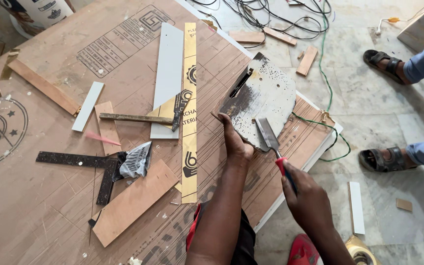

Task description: The person uses a scraper to clean the base plate of a circular saw, removing debris from the surface. They then flip the saw over and wipe the top surface with a cloth.

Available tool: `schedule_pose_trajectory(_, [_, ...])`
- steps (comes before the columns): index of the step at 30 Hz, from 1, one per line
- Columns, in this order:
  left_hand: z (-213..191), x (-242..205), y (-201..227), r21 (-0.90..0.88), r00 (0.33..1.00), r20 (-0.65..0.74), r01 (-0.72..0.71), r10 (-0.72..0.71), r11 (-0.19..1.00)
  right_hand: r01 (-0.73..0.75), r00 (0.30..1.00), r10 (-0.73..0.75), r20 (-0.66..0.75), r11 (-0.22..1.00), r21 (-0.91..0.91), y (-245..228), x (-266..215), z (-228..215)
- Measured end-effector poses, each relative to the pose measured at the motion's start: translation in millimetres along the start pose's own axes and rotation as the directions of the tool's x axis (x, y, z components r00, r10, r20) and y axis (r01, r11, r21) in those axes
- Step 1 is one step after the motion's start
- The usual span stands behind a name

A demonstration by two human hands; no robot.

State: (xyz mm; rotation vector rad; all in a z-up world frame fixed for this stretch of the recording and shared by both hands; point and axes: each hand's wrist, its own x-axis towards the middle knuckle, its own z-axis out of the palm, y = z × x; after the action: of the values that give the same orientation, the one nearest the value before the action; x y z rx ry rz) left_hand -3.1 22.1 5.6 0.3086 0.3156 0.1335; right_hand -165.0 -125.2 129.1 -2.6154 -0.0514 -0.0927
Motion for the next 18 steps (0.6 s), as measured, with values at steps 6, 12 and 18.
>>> schedule_pose_trajectory(6, [2,-3,3,0.034,0.998,-0.061,0.012,-0.010,0.999,-0.068,0.997,0.069,0.022,0.995,-0.068,-7,-10,4])
schedule_pose_trajectory(12, [3,-1,2,-0.014,0.999,0.045,-0.018,0.019,1.000,-0.080,0.996,0.081,0.038,0.996,-0.030,-13,-3,7])
schedule_pose_trajectory(18, [-4,8,-1,-0.038,0.998,-0.057,0.014,-0.017,0.999,-0.007,1.000,0.006,-0.015,0.998,-0.062,-6,27,13])
